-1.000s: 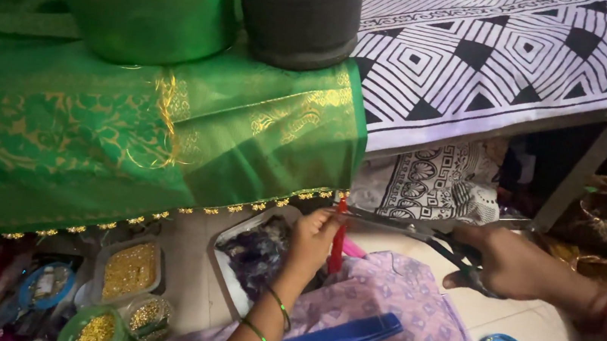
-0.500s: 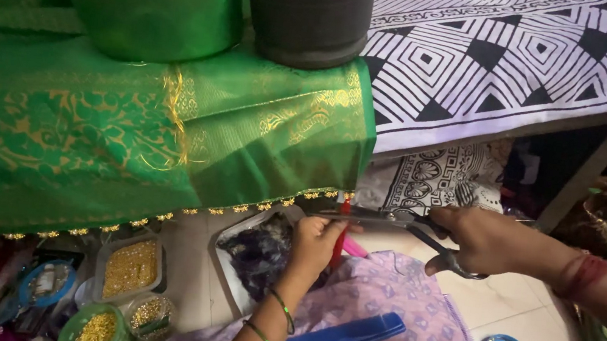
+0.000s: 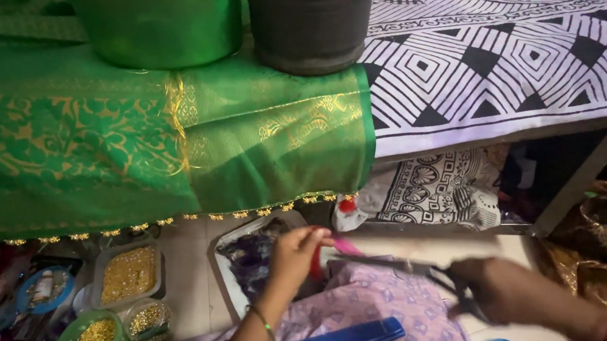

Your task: Applying decorative beads and tassels to the edge of a green saree using a needle and thread.

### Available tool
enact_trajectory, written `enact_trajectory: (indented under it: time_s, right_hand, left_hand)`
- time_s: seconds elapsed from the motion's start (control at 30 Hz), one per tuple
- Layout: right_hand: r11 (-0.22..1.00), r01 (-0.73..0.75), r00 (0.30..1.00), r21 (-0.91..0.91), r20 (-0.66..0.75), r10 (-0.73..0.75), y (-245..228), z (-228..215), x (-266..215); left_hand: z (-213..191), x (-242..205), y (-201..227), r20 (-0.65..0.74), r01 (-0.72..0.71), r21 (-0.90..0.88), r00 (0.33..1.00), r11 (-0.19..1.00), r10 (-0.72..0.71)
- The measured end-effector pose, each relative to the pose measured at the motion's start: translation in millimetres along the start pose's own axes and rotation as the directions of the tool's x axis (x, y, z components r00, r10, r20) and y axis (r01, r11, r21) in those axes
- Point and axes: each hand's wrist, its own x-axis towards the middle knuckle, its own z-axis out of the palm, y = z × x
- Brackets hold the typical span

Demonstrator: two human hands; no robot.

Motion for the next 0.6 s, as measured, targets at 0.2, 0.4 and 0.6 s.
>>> enact_trajectory:
  time_s: [0.2,0.4,0.6]
  right_hand:
    - [0.963,-0.157,0.967,0.218,0.233,0.105,-44,48,-22]
    - [0.886,-0.070,0.996,0.458,-0.017,0.087,-71,63,7]
    - [0.708,0.049,0.985,0.705,-0.153,0.085,-91,101,48]
  left_hand:
    - [-14,-9,0,0.118,0.015,-0.179,0.993,0.984,0.006]
    - [-6,-31,92,0.309,0.056,-0.285,0.950,0.957,0.037]
    - [-21,-44,156,0.351,0.093,-0.493,0.931,0.865,0.101]
